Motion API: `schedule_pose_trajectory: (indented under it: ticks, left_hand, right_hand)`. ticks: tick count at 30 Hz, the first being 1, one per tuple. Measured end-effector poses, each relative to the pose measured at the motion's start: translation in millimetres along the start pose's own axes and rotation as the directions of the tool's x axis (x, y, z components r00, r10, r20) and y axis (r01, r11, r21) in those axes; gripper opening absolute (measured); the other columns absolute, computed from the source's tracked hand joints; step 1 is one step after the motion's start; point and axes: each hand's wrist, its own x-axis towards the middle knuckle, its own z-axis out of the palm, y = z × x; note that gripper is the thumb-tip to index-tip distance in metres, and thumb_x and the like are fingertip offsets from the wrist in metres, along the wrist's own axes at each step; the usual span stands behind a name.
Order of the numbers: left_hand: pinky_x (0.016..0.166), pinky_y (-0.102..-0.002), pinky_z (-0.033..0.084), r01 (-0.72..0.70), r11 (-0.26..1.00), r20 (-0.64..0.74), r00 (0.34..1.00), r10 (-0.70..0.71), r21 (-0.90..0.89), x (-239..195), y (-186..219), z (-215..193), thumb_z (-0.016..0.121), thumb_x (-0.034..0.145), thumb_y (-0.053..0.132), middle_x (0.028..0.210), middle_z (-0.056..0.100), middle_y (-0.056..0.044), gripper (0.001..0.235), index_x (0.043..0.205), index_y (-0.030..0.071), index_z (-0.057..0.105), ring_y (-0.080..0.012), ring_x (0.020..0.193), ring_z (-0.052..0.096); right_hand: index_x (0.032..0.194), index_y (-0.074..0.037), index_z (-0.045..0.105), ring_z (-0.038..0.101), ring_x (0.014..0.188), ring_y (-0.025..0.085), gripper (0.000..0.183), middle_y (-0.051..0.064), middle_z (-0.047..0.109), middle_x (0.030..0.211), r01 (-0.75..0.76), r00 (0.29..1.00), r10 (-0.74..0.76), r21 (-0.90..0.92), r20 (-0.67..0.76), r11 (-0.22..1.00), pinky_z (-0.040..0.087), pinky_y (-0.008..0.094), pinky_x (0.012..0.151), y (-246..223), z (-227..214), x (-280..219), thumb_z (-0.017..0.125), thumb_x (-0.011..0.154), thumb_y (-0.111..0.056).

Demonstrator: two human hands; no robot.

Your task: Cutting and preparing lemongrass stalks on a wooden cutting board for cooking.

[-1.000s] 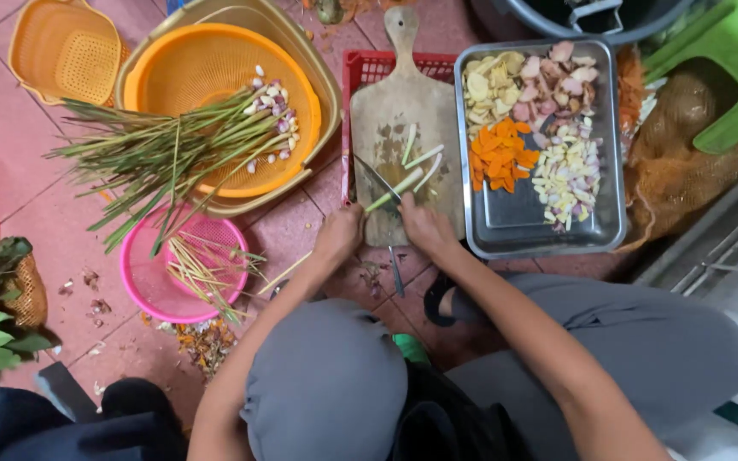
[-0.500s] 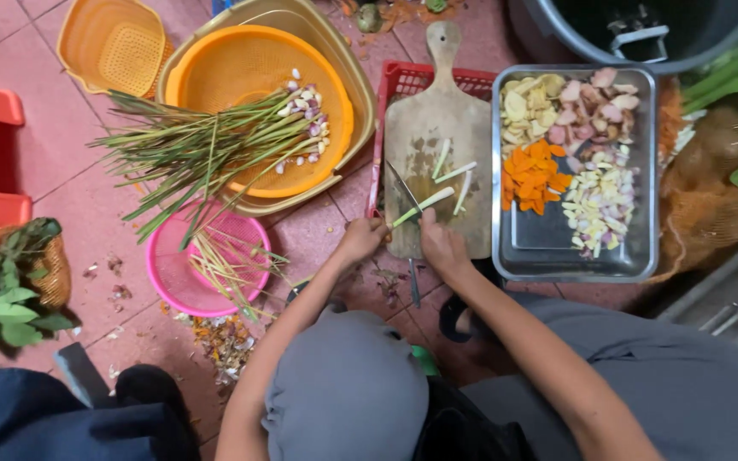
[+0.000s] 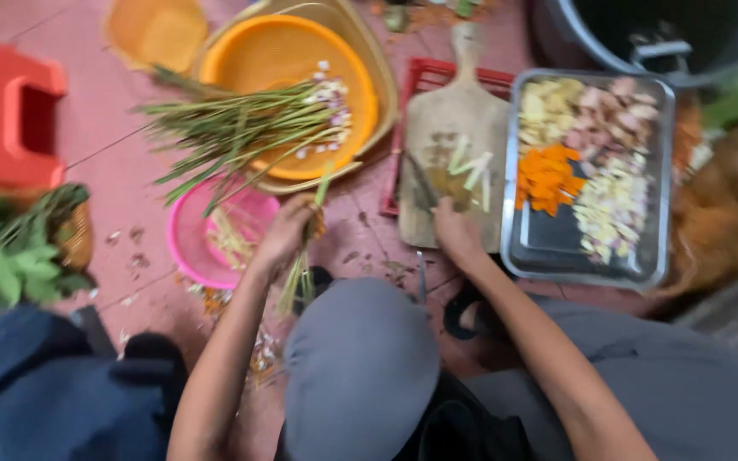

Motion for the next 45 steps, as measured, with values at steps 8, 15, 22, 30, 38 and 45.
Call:
schedule_pose_trajectory:
  ticks: [8, 15, 22, 30, 38, 45]
  left_hand:
    - [0.049, -0.023, 0.047, -0.191, 0.947, -0.442, 0.895, 0.060, -0.258, -42, -17, -51, 0.052, 0.105, 0.013, 0.076, 0.061, 0.000, 0.018, 0.119, 0.008, 0.061, -0.0092, 0.059, 0.058]
    - [0.047, -0.020, 0.040, -0.305, 0.941, -0.484, 0.852, 0.202, -0.144, -66, -2, -34, 0.053, 0.106, 0.018, 0.081, 0.064, 0.002, 0.024, 0.125, 0.007, 0.064, -0.0050, 0.055, 0.053]
    - [0.063, -0.023, 0.054, -0.280, 0.939, -0.300, 0.930, 0.214, -0.198, -108, 21, -39, 0.053, 0.107, 0.020, 0.092, 0.066, -0.001, 0.029, 0.130, 0.006, 0.061, -0.0088, 0.074, 0.066]
    - [0.091, -0.031, 0.062, -0.184, 0.943, -0.322, 0.942, 0.089, -0.277, -166, -18, -65, 0.055, 0.103, 0.018, 0.110, 0.073, -0.010, 0.040, 0.140, 0.005, 0.059, -0.0149, 0.099, 0.072]
    - [0.078, -0.028, 0.058, -0.483, 0.693, -0.644, 0.764, 0.035, -0.535, -128, -71, -61, 0.065, 0.102, 0.007, 0.108, 0.072, -0.007, 0.034, 0.135, 0.000, 0.064, -0.0130, 0.089, 0.068]
    - [0.067, -0.027, 0.059, -0.342, 0.883, -0.778, 0.627, -0.038, -0.320, -142, -84, -80, 0.067, 0.100, 0.009, 0.091, 0.073, -0.011, 0.024, 0.120, -0.004, 0.072, -0.0144, 0.072, 0.068]
  right_hand:
    - [0.123, -0.002, 0.058, 0.075, 0.091, 0.038, 0.034, 0.024, 0.074, 0.091, 0.355, 0.935, -0.287, 0.491, -0.210, 0.796, 0.058, 0.047, 0.071, -136, -88, 12, 0.068, 0.100, -0.026]
    - [0.138, 0.000, 0.057, 0.076, 0.100, 0.027, 0.050, 0.017, 0.075, 0.108, 0.654, 0.751, -0.554, 0.524, -0.360, 0.546, 0.060, 0.037, 0.079, -243, -105, 29, 0.076, 0.097, -0.020]
    - [0.103, 0.000, 0.062, 0.047, 0.046, 0.006, 0.025, 0.001, 0.065, 0.073, 0.004, 0.891, -0.425, 0.932, 0.162, 0.363, 0.039, 0.025, 0.040, -286, -72, 52, 0.077, 0.096, -0.018]
    - [0.100, -0.005, 0.058, 0.052, 0.044, 0.006, 0.027, -0.001, 0.059, 0.066, 0.029, 0.929, -0.356, 0.938, 0.103, 0.346, 0.043, 0.024, 0.040, -320, -64, 53, 0.077, 0.096, -0.025]
    - [0.120, -0.004, 0.068, 0.060, 0.055, 0.008, 0.046, 0.001, 0.068, 0.075, -0.014, 0.788, -0.505, 0.831, 0.351, 0.556, 0.049, 0.027, 0.047, -323, -13, 2, 0.083, 0.082, -0.025]
    - [0.112, 0.001, 0.075, 0.069, 0.077, 0.012, 0.037, 0.007, 0.077, 0.090, 0.127, 0.752, -0.534, 0.710, 0.386, 0.692, 0.057, 0.031, 0.073, -295, -17, 17, 0.082, 0.085, -0.025]
